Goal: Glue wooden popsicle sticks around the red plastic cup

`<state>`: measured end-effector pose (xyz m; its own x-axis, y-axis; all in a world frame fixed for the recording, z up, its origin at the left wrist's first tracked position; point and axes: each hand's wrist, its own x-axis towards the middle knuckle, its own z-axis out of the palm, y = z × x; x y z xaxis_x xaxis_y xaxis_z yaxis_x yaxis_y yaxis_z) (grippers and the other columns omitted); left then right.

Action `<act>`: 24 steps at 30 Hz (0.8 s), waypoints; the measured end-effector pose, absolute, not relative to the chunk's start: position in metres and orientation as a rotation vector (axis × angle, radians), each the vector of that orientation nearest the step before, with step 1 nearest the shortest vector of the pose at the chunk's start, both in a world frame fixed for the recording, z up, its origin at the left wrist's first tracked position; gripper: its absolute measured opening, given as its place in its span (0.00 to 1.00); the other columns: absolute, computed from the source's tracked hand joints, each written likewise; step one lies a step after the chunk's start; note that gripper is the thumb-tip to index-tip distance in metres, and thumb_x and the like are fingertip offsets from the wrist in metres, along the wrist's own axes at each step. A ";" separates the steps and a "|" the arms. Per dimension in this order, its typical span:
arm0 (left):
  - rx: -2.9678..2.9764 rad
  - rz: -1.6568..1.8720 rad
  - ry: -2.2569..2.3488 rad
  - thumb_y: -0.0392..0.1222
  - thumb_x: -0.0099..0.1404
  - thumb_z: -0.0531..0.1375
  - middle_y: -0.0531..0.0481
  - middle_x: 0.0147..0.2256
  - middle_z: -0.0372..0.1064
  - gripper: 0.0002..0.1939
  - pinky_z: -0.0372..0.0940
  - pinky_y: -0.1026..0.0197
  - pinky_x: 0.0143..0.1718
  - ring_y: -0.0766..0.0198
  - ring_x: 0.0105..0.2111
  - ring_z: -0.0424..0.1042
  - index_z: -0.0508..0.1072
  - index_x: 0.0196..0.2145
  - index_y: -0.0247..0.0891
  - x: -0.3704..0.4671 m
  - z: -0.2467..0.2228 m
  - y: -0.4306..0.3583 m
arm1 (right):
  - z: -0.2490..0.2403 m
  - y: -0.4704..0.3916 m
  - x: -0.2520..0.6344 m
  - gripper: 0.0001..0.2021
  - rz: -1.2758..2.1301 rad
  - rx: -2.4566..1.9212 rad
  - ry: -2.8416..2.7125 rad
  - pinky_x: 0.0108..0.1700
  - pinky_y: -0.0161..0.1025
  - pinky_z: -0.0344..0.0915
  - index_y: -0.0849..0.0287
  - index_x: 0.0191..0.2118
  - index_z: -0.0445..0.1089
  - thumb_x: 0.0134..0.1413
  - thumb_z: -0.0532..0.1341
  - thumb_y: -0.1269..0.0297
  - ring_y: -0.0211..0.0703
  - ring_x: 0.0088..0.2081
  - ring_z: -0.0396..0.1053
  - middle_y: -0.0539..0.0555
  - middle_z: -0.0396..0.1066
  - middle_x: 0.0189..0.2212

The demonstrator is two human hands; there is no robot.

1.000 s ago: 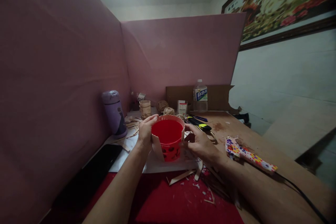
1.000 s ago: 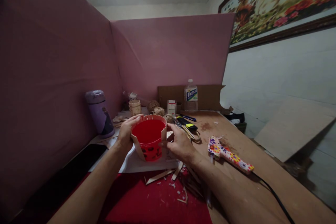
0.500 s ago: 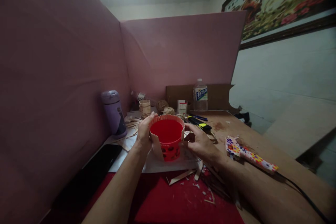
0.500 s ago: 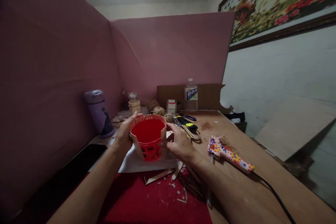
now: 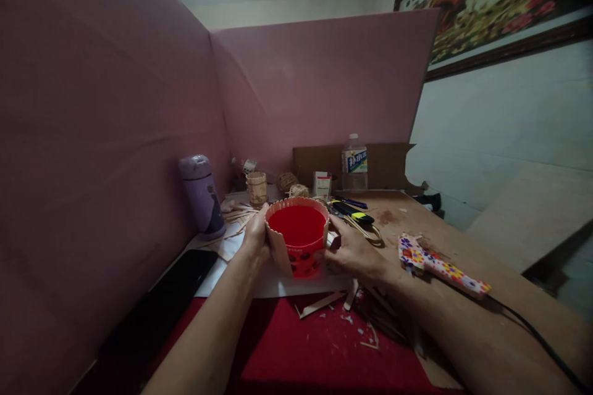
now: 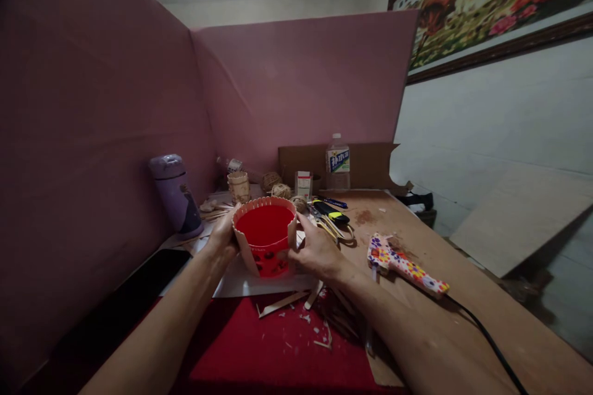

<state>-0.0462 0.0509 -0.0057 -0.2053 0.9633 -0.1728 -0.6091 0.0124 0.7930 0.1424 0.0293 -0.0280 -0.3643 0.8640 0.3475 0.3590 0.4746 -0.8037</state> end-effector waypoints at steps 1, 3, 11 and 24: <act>0.511 1.544 0.917 0.43 0.66 0.54 0.46 0.21 0.74 0.16 0.70 0.61 0.27 0.62 0.21 0.73 0.72 0.25 0.33 -0.045 -0.006 0.050 | -0.027 0.028 0.142 0.34 0.806 -1.010 -1.944 0.28 0.36 0.65 0.56 0.57 0.60 0.42 0.68 0.63 0.39 0.27 0.70 0.57 0.73 0.44; 0.508 1.520 0.899 0.44 0.66 0.53 0.46 0.21 0.74 0.16 0.70 0.61 0.28 0.61 0.22 0.74 0.73 0.26 0.33 -0.044 -0.005 0.048 | -0.027 0.027 0.142 0.32 0.798 -1.015 -1.948 0.29 0.36 0.66 0.56 0.56 0.61 0.42 0.68 0.63 0.41 0.27 0.71 0.56 0.74 0.42; 0.557 1.510 0.848 0.54 0.65 0.52 0.42 0.23 0.75 0.24 0.71 0.55 0.31 0.56 0.24 0.75 0.75 0.29 0.31 -0.043 0.004 0.044 | -0.029 0.027 0.139 0.33 0.886 -0.964 -1.900 0.27 0.36 0.66 0.58 0.56 0.59 0.42 0.67 0.62 0.42 0.27 0.72 0.56 0.74 0.40; 0.668 1.683 0.844 0.58 0.56 0.61 0.45 0.23 0.75 0.23 0.70 0.57 0.28 0.58 0.23 0.75 0.76 0.33 0.31 -0.039 0.001 0.042 | -0.026 0.024 0.139 0.27 0.940 -0.942 -1.883 0.25 0.34 0.64 0.59 0.52 0.61 0.44 0.66 0.64 0.41 0.27 0.72 0.54 0.73 0.36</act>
